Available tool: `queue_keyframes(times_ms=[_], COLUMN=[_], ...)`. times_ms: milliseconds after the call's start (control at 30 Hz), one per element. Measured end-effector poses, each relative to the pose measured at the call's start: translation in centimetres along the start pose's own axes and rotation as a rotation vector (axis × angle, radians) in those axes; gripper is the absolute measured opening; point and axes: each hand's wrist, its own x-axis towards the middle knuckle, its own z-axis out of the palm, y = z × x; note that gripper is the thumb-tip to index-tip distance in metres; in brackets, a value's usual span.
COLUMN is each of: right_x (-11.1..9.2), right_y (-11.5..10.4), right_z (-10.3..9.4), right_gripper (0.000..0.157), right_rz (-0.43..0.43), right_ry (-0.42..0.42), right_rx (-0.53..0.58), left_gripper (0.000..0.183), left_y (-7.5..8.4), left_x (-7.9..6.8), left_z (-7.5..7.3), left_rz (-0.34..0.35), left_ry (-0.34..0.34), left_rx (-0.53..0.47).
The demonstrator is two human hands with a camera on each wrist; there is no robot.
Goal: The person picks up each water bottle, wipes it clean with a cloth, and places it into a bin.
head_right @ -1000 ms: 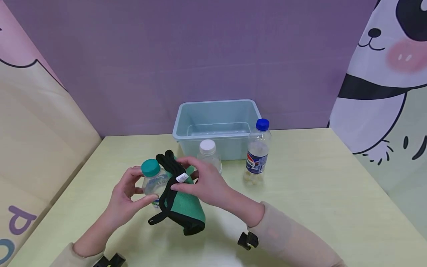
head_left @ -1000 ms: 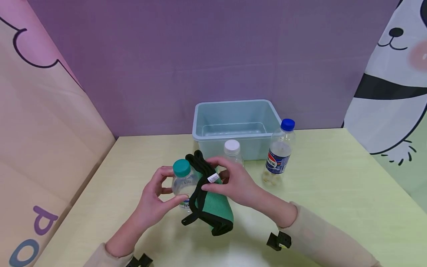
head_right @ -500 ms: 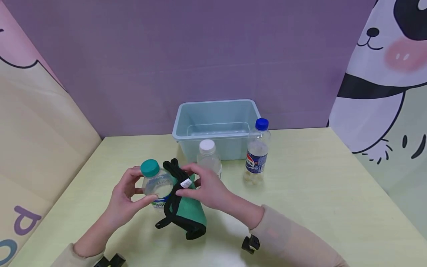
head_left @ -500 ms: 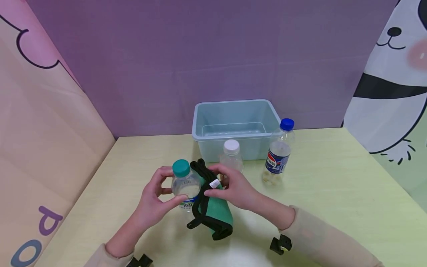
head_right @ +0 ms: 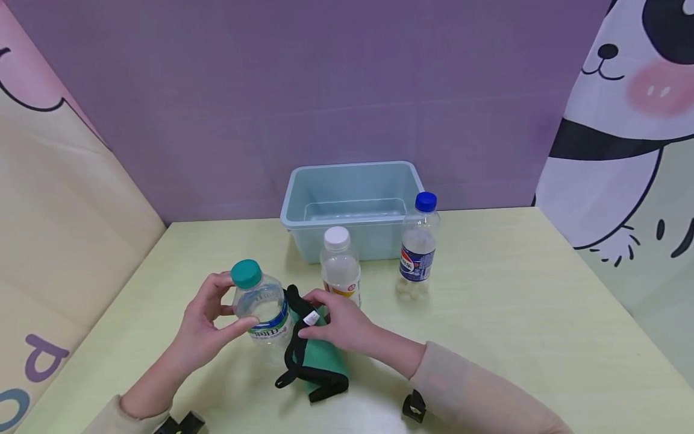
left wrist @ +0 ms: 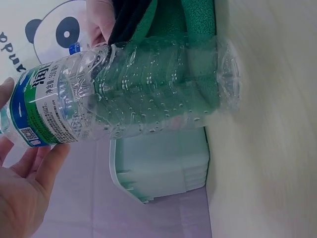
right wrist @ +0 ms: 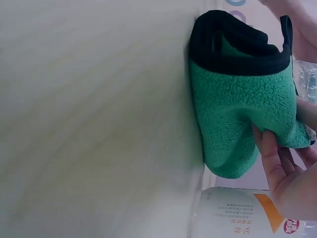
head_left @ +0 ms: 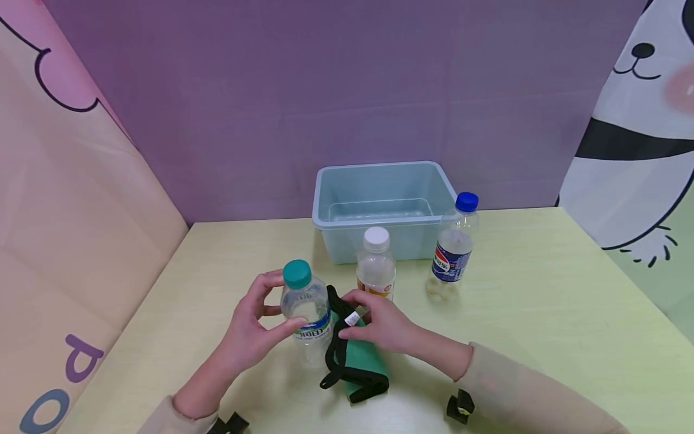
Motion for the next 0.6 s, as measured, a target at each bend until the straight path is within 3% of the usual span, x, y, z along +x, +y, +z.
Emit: queue_keyframes(times_ms=[467,600], right_x=[-1.1,-1.3], right_y=[-1.3,-1.4], right_z=[-2.4,-3.1], right_gripper=[0.048,0.048], right_rz=[-0.026,-0.044], right_ry=[0.041,0.051], right_rx=[0.046,0.048], left_gripper=[0.071,0.074], left_y=[-0.1,-0.1], left_x=[0.1,0.1], left_z=[0.1,0.1], left_rz=[0.090,0.078], left_ry=[0.019,0.028], left_rx=[0.067,0.081])
